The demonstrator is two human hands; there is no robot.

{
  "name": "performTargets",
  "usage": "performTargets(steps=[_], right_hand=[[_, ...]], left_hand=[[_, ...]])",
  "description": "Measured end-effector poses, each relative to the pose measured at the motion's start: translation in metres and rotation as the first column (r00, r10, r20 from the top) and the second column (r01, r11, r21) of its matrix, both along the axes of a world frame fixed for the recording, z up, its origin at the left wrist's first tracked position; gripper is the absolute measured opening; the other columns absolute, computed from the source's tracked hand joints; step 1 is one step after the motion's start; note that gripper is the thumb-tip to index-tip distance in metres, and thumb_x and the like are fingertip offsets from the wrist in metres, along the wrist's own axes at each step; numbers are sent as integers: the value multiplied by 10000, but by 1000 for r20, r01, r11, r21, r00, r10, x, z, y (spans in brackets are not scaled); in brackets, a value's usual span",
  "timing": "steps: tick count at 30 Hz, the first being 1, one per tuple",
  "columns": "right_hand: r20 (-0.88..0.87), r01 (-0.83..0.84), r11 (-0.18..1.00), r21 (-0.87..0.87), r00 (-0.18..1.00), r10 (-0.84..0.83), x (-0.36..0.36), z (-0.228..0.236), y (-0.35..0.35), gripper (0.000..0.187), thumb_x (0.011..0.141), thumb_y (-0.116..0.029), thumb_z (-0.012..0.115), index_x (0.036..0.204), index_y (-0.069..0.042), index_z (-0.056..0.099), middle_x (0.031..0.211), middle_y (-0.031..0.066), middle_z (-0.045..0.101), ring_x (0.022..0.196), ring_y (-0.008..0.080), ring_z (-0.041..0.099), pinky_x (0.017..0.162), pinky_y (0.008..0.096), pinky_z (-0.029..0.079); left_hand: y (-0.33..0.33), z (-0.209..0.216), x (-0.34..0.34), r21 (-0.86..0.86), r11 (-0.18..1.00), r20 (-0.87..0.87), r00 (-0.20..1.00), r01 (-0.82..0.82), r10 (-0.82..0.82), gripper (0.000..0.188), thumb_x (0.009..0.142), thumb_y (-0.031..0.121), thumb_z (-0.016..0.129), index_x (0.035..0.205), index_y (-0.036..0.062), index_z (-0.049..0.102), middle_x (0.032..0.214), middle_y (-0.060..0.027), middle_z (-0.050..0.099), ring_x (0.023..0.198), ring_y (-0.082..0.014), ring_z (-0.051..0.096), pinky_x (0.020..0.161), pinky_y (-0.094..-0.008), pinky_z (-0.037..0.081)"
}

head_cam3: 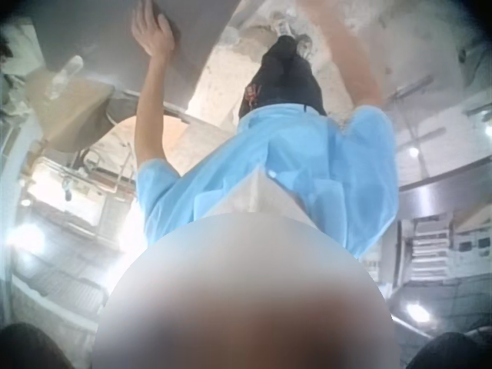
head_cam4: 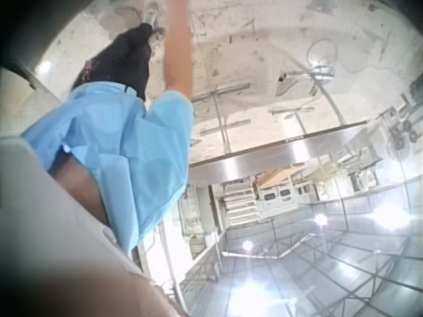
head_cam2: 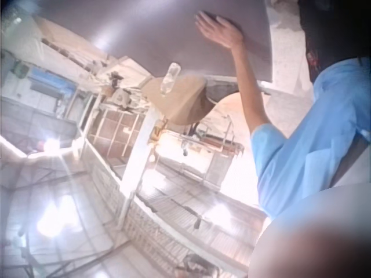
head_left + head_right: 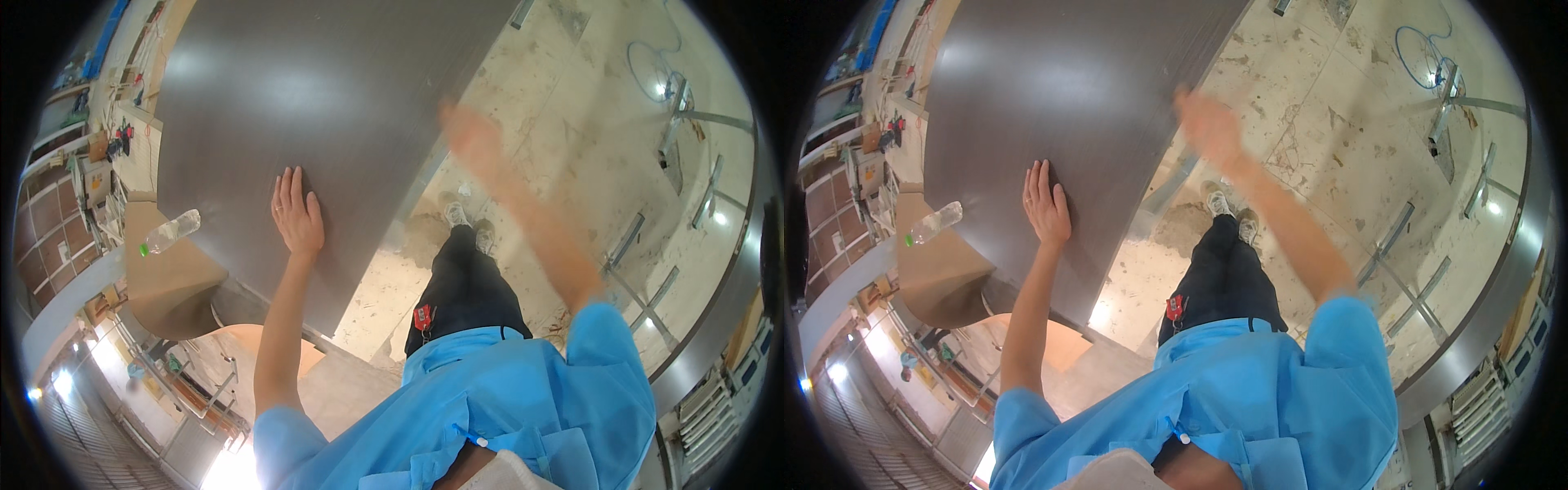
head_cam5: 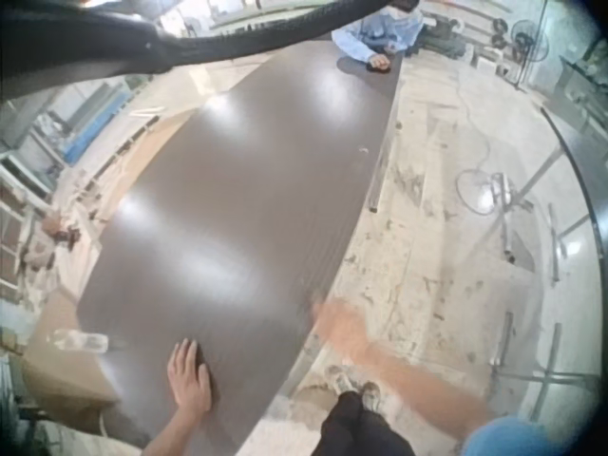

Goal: The person scrapes the edges of a large gray sheet with a small metal tool, repeatedly running the tool along the perimeter to remove residue or burrs. The person holds the sheet steady with one hand while scraping with the other, occasionally repositioning the sheet to access different edges.

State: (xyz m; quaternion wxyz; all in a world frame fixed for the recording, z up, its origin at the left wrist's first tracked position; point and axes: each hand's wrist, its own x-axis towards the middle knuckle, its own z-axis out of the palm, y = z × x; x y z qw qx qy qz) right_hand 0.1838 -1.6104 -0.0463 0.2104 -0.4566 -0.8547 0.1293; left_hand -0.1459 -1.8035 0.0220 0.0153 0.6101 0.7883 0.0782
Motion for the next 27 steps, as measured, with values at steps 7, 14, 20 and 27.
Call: performTargets(steps=[7,14,20,27], right_hand=[[-65,-235,820,-523,970,236,2,16,-28,360,1087,-197,548,1415,-107,666,1370,109,720,1271,321,680,1033,479,570],[-517,357,932,64,811,-275,75,6,229,243,1070,-186,649,1080,39,741,978,239,739,916,401,729,798,458,544],[-410,127,992,-18,904,-124,36,-34,72,240,1089,-240,617,1245,-153,776,1167,82,779,1067,320,729,882,431,582],[-305,-514,838,-183,840,449,-23,-2,-131,413,1094,-221,583,1487,-107,639,1117,74,772,1088,279,730,1003,484,599]], left_hand=[[0,3,2,-35,999,36,999,-31,33,572,1118,333,434,1652,131,459,1712,-121,423,1609,-342,325,1309,-524,228],[1,3,1,-9,1000,23,1000,-6,6,572,1128,350,417,1656,135,454,1718,-115,416,1613,-339,318,1305,-528,231],[-3,3,1,-22,999,29,999,-33,33,572,1118,350,449,1648,138,464,1709,-109,429,1605,-340,332,1301,-533,245],[2,4,0,-3,1000,29,1000,-9,9,571,1116,361,459,1644,144,469,1707,-97,433,1611,-339,322,1308,-519,239]])
